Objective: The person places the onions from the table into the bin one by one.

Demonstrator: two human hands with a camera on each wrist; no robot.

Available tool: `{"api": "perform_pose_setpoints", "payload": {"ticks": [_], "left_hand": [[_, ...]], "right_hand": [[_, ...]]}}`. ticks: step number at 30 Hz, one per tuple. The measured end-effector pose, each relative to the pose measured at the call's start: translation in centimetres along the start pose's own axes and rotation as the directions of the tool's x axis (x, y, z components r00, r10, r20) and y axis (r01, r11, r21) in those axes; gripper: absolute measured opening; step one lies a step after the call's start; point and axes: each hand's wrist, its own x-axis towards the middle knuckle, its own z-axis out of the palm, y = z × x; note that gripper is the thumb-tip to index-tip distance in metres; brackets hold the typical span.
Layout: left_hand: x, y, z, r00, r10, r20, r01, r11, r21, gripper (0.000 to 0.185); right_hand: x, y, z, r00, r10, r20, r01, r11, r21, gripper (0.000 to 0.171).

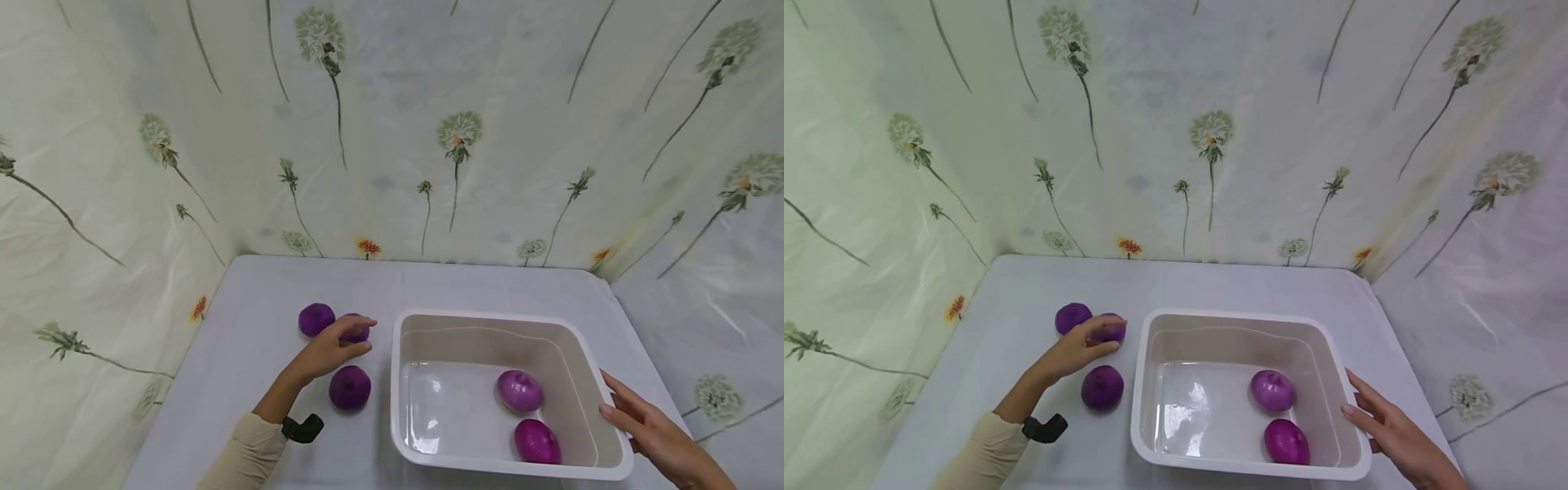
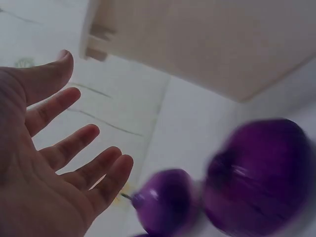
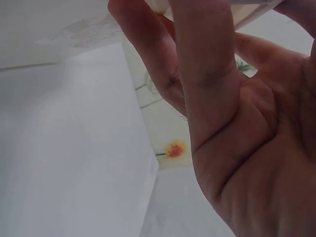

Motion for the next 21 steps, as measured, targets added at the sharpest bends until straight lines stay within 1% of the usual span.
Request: {"api": "perform_pose_setpoints", "payload": {"ticks": [4, 7, 10, 15, 21], "left_hand": [[-2.1, -2.6, 0.3, 1.0, -0.026, -0.009, 0.026, 0.999, -0.025, 0.05], [-3.6, -4.4, 0.7, 0.998, -0.063, -0.009, 0.063, 0.998, -0.018, 0.05], [-4.8, -5.9, 1.3, 0.997, -0.073, 0.001, 0.073, 0.997, -0.002, 0.051], [-5.6, -7.4, 2.2, 0.997, -0.078, -0.003, 0.078, 0.997, -0.014, 0.057], [-5.7, -8.3, 3.0, 0.993, -0.105, -0.046, 0.105, 0.994, -0.007, 0.056]], "right_hand": [[0.0, 0.1, 0.0, 0.999, -0.042, 0.016, 0.042, 0.999, -0.001, 0.063], [0.1, 0.2, -0.1, 0.997, -0.068, 0.042, 0.068, 0.998, 0.02, 0.064], [0.0, 0.3, -0.1, 0.997, -0.07, 0.044, 0.069, 0.997, 0.031, 0.064], [0.0, 0.3, 0.0, 0.997, -0.08, 0.016, 0.08, 0.997, 0.002, 0.064], [0.0, 0.4, 0.2, 0.998, -0.067, -0.009, 0.067, 0.997, -0.023, 0.063]]}}
